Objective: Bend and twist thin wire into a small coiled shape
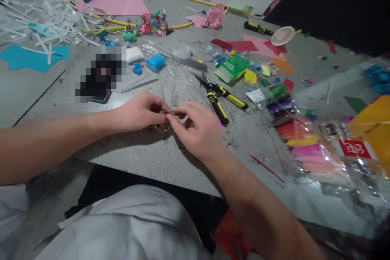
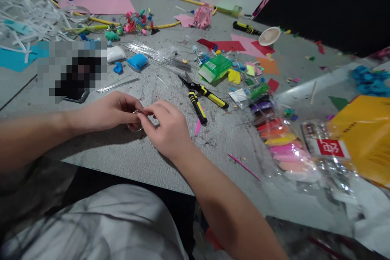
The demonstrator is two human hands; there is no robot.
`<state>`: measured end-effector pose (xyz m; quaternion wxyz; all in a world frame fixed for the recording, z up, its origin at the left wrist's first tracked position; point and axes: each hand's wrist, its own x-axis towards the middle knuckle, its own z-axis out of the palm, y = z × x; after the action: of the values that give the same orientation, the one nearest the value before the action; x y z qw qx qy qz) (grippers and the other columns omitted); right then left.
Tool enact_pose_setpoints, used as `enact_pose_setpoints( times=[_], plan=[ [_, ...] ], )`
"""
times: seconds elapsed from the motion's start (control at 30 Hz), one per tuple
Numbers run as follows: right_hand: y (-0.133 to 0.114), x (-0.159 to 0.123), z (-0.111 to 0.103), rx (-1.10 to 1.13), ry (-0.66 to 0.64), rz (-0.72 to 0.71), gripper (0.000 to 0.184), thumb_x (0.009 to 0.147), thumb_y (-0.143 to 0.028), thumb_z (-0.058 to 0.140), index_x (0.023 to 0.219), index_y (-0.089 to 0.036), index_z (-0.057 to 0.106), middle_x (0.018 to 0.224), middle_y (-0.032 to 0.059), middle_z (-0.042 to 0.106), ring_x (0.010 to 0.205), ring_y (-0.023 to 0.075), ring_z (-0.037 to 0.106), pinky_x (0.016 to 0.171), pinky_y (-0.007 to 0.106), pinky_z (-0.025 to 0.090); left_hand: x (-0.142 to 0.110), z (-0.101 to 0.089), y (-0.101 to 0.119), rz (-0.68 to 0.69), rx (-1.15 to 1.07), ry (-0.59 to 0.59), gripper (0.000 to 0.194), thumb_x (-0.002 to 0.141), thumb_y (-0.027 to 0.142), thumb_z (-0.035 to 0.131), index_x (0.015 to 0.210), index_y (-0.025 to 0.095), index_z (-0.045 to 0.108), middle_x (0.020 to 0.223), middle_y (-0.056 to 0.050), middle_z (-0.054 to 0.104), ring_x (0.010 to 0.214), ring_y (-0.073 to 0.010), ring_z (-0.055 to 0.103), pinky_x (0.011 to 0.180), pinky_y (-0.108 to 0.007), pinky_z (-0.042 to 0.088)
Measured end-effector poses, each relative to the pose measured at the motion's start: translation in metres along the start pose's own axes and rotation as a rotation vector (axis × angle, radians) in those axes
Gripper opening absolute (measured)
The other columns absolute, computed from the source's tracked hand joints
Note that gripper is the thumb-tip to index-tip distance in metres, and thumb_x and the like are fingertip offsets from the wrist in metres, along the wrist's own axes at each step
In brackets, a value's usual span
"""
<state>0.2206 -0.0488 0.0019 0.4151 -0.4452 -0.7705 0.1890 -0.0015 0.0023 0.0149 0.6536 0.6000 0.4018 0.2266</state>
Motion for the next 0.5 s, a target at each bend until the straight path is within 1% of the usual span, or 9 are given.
enact_pose_setpoints(
  times=[0.1, 0.17, 0.37, 0.5],
  plan=[
    [0.0000, 0.0010, 0.0008, 0.011, 0.003, -0.013, 0.015, 0.109, -0.030, 0.071, 0.097, -0.031, 0.079, 0.097, 0.0044, 0.086, 0.086, 0.0263, 0.076, 0.084, 0.045, 0.065, 0.0010, -0.0012, -0.0029, 0.009, 0.011, -0.002, 0.018, 0.086, 0.027, 0.099, 0.087, 0.016, 0.085, 0.071, -0.006, 0.080, 0.067, -0.0178, 0.076, 0.062, -0.025, 0.059],
    [0.0007, 0.0017, 0.0009, 0.020, 0.007, -0.032, 0.016, 0.110, -0.028, 0.070, 0.097, -0.030, 0.079, 0.099, 0.0051, 0.087, 0.087, 0.0262, 0.077, 0.087, 0.046, 0.065, 0.0016, -0.0013, -0.0030, 0.016, -0.004, -0.013, 0.018, 0.087, 0.026, 0.099, 0.086, 0.016, 0.085, 0.071, -0.006, 0.080, 0.067, -0.0172, 0.075, 0.063, -0.026, 0.059],
    [0.0025, 0.0001, 0.0002, 0.023, 0.006, -0.024, 0.017, 0.111, -0.027, 0.067, 0.102, -0.030, 0.082, 0.104, 0.0064, 0.088, 0.090, 0.0275, 0.079, 0.088, 0.047, 0.066, 0.0026, 0.0004, 0.0016, -0.001, -0.083, -0.021, 0.014, 0.087, 0.021, 0.098, 0.088, 0.014, 0.086, 0.072, -0.005, 0.079, 0.069, -0.0159, 0.074, 0.068, -0.027, 0.061],
    [0.0031, -0.0013, 0.0004, -0.005, -0.005, -0.026, 0.018, 0.113, -0.027, 0.065, 0.103, -0.031, 0.080, 0.106, 0.0067, 0.088, 0.094, 0.0289, 0.080, 0.089, 0.049, 0.066, 0.0027, 0.0011, 0.0025, -0.028, -0.132, -0.035, 0.014, 0.085, 0.019, 0.099, 0.089, 0.013, 0.087, 0.073, -0.005, 0.079, 0.068, -0.0150, 0.073, 0.069, -0.027, 0.062]
  ],
)
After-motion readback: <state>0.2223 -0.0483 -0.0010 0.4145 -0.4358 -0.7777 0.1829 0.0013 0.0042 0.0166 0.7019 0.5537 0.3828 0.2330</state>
